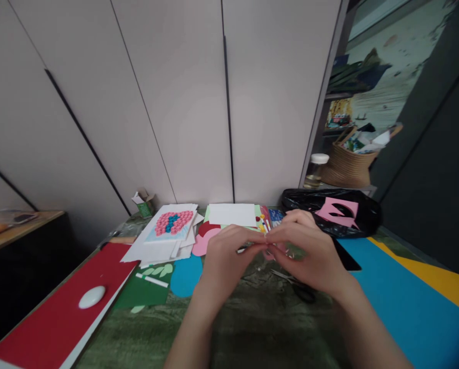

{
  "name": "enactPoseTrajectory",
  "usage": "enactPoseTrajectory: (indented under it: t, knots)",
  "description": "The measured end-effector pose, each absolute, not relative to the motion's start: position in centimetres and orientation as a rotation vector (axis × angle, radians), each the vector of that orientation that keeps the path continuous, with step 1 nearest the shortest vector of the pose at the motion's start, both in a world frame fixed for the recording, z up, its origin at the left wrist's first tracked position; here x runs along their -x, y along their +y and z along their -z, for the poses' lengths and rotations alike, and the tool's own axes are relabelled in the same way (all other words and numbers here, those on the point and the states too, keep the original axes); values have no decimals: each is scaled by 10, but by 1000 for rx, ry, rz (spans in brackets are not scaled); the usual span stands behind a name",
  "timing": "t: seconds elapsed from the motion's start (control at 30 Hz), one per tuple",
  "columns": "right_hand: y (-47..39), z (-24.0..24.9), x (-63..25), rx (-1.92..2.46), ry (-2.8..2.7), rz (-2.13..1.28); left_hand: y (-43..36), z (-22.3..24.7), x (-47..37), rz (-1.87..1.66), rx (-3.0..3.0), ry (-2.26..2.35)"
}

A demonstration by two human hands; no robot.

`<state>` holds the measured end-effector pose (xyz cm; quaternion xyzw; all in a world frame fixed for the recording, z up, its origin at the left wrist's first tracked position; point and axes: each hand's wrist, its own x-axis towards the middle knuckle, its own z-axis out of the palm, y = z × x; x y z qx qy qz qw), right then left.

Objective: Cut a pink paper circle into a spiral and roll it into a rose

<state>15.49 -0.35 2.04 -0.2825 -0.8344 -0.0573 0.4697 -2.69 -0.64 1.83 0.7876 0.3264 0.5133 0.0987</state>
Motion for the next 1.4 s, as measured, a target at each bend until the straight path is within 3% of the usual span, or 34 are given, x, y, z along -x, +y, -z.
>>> enactPoseTrajectory:
  t: [0.5, 1.1, 1.4]
  knots:
    - [-6, -23, -153, 618, -1923, -10, -2, -18, 18, -1523, -1707, 652]
    - [0, -8, -141, 747, -1660, -276, 6, -12, 6, -1627, -1339, 675]
    - [0, -11, -145, 826, -1794, -86, 10, -10, 9, -1611, -1427, 788]
